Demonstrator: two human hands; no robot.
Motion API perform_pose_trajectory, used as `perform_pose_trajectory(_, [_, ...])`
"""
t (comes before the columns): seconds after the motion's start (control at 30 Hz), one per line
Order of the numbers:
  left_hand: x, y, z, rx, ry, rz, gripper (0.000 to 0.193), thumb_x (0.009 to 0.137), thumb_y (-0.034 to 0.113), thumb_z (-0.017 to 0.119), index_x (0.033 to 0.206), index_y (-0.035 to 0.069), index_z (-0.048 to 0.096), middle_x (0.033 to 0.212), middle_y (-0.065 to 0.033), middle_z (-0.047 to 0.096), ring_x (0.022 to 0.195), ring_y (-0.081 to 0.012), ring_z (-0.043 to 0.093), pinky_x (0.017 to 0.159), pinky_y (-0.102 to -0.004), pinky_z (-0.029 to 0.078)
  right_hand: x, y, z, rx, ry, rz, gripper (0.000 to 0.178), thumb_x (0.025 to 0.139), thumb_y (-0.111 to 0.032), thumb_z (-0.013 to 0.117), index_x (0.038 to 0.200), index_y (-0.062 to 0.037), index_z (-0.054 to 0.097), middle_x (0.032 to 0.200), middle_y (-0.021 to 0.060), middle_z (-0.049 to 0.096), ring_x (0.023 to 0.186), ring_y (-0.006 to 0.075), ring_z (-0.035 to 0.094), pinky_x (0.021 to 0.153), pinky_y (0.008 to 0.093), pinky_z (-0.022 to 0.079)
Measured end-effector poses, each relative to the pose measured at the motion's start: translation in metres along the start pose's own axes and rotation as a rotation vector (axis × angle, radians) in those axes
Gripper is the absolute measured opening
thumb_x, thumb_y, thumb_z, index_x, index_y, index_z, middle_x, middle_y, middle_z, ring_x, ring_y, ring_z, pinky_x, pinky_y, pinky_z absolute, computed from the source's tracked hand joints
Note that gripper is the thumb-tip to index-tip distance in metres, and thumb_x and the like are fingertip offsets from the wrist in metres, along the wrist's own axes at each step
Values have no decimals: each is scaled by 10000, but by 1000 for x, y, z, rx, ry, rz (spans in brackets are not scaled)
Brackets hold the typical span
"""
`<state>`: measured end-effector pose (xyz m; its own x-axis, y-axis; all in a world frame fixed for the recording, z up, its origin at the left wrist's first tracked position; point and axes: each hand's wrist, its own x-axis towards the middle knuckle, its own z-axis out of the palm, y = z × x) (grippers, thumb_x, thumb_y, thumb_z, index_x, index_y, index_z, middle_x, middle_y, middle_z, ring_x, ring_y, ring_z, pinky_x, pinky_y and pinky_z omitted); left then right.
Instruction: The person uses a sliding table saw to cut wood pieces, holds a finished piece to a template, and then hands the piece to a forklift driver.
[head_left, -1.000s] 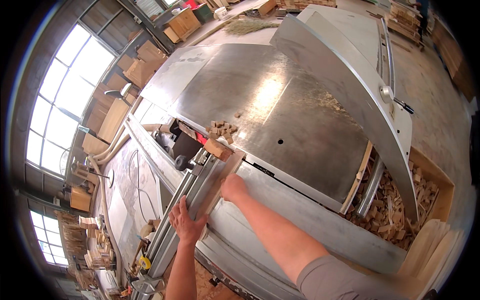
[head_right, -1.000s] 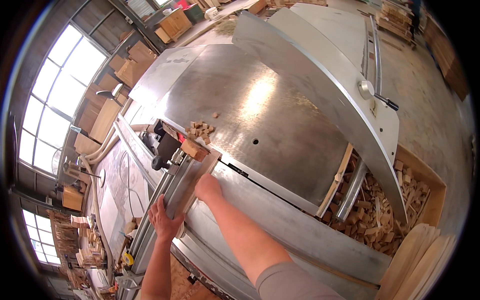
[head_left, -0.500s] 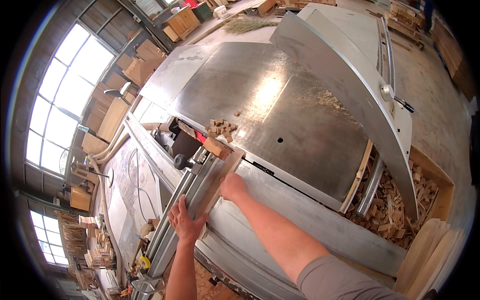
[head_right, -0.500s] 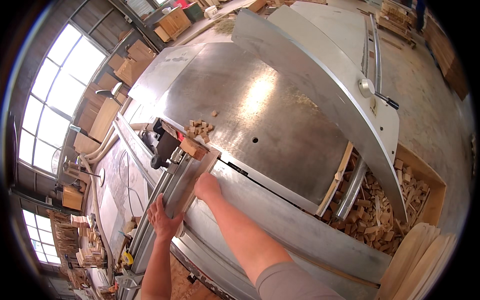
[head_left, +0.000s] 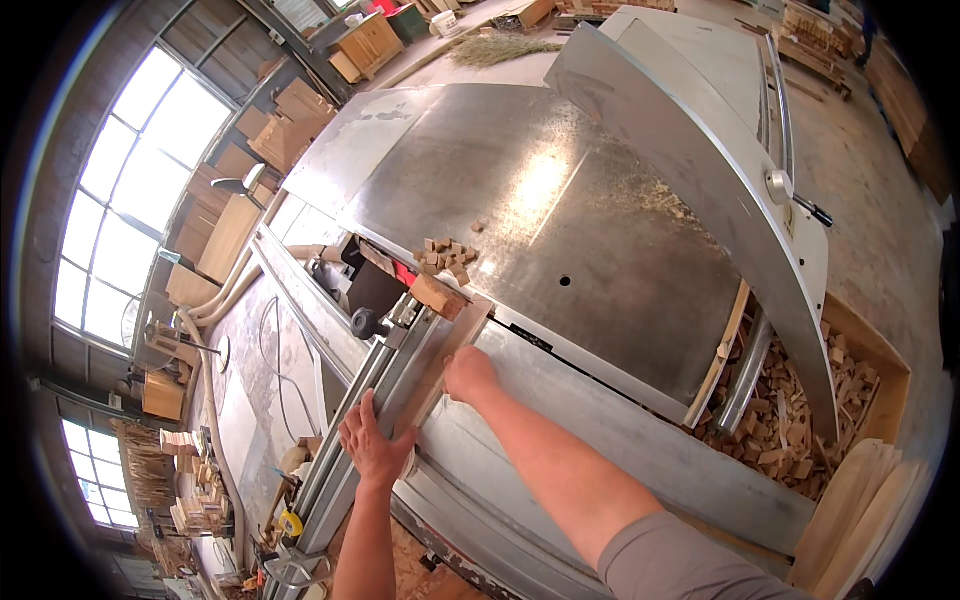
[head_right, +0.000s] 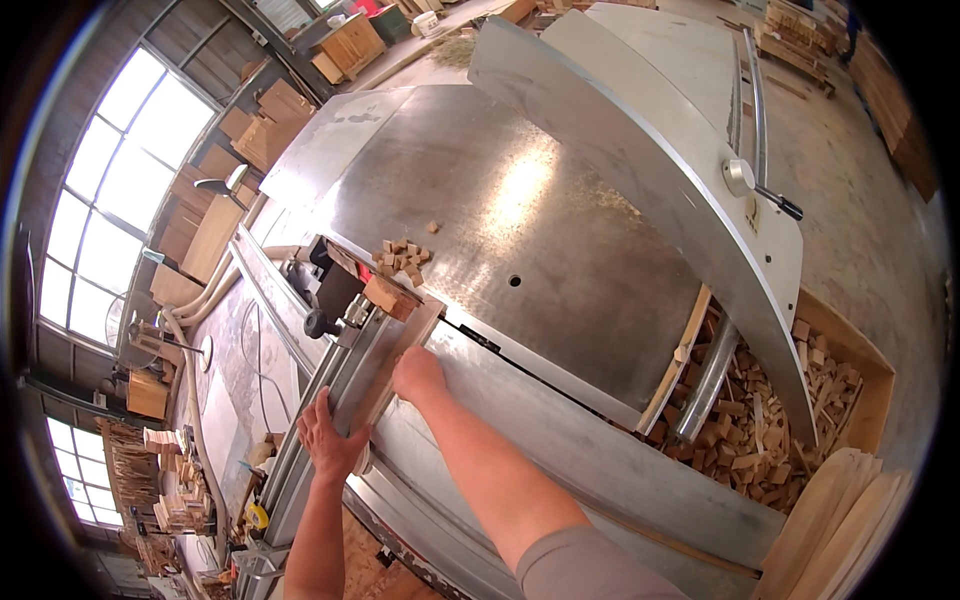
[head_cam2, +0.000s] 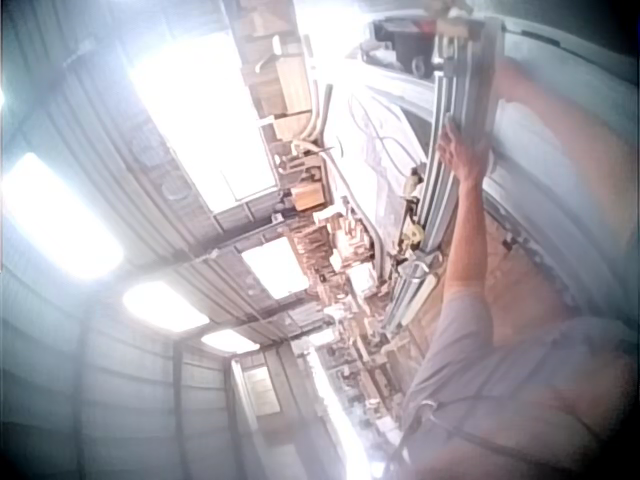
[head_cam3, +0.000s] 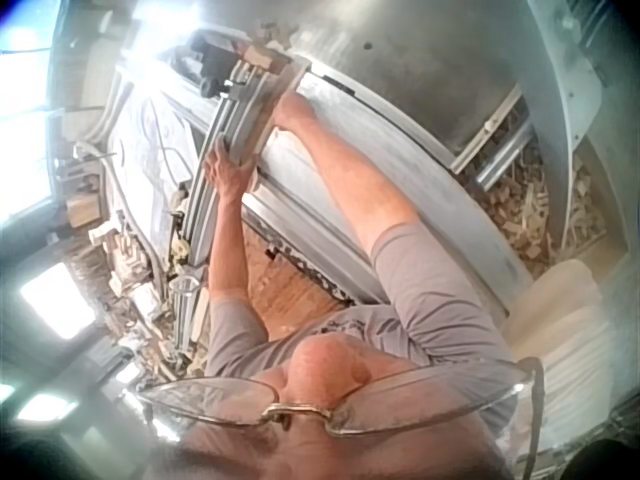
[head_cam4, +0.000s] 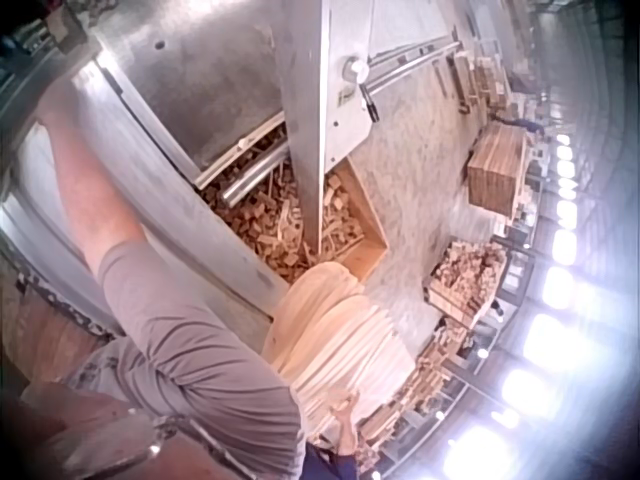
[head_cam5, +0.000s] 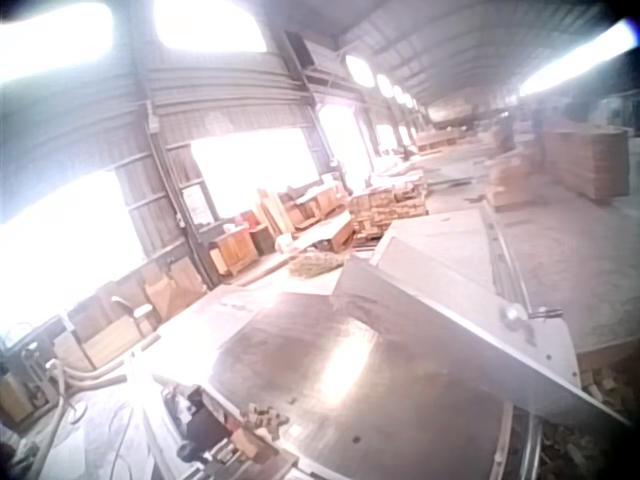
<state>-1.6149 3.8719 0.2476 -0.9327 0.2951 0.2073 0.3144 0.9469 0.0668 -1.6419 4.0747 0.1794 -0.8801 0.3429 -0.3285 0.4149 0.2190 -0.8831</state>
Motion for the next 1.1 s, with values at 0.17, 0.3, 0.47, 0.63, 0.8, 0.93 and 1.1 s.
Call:
perform_pose_trajectory(0.17, [0, 2, -2, 0, 0, 3, 951, 632, 291, 859, 1464, 163, 418, 1253, -118, 538, 1189, -357, 473, 1065, -499, 336, 2, 3, 3, 11, -8, -7, 425, 975, -286, 557, 775, 67, 680, 672, 207, 687, 712, 344, 721, 725, 443, 570])
perform_pose_trajectory(0.3, [1, 1, -1, -1, -4, 3, 955, 627, 288, 863, 1463, 163, 418, 1256, -121, 535, 1190, -357, 472, 1068, -497, 333, 0, 4, 6, 14, 62, -42, 418, 981, -276, 550, 775, 63, 681, 675, 201, 689, 713, 341, 720, 720, 442, 569])
perform_pose_trajectory(0.47, [1, 1, -1, 5, -2, 3, 967, 620, 292, 870, 1463, 155, 416, 1257, -123, 529, 1195, -358, 465, 1069, -496, 330, 2, 0, 1, 35, -17, 31, 406, 981, -274, 550, 788, 57, 685, 711, 207, 697, 765, 349, 721, 743, 453, 566])
perform_pose_trajectory(0.63, [0, 3, 2, -7, 12, 2, 969, 620, 288, 875, 1462, 142, 418, 1245, -129, 524, 1187, -358, 464, 1076, -493, 322, 1, -2, -2, -39, -29, 3, 404, 974, -278, 553, 787, 55, 686, 726, 213, 699, 793, 353, 722, 750, 455, 568])
perform_pose_trajectory(0.8, [2, 3, 2, -21, -2, -30, 969, 620, 274, 878, 1462, 136, 420, 1223, -127, 524, 1175, -358, 466, 1077, -491, 321, 1, -12, -9, 18, -89, 87, 271, 935, -194, 582, 899, 35, 723, 977, 287, 702, 968, 411, 692, 835, 462, 564])
perform_pose_trajectory(0.93, [6, 1, 3, -11, 15, -15, 973, 619, 271, 880, 1464, 136, 418, 1221, -126, 526, 1172, -357, 467, 1076, -491, 323, 5, -13, -7, 64, -109, 115, 281, 939, -197, 578, 908, 42, 723, 971, 284, 704, 964, 410, 695, 839, 467, 564])
perform_pose_trajectory(1.1, [12, -6, 6, -4, 14, -8, 971, 620, 272, 880, 1464, 138, 419, 1219, -123, 531, 1173, -352, 469, 1075, -488, 326, 13, -16, -1, 13, -100, 79, 295, 944, -204, 571, 920, 52, 717, 991, 286, 703, 972, 413, 693, 858, 469, 563])
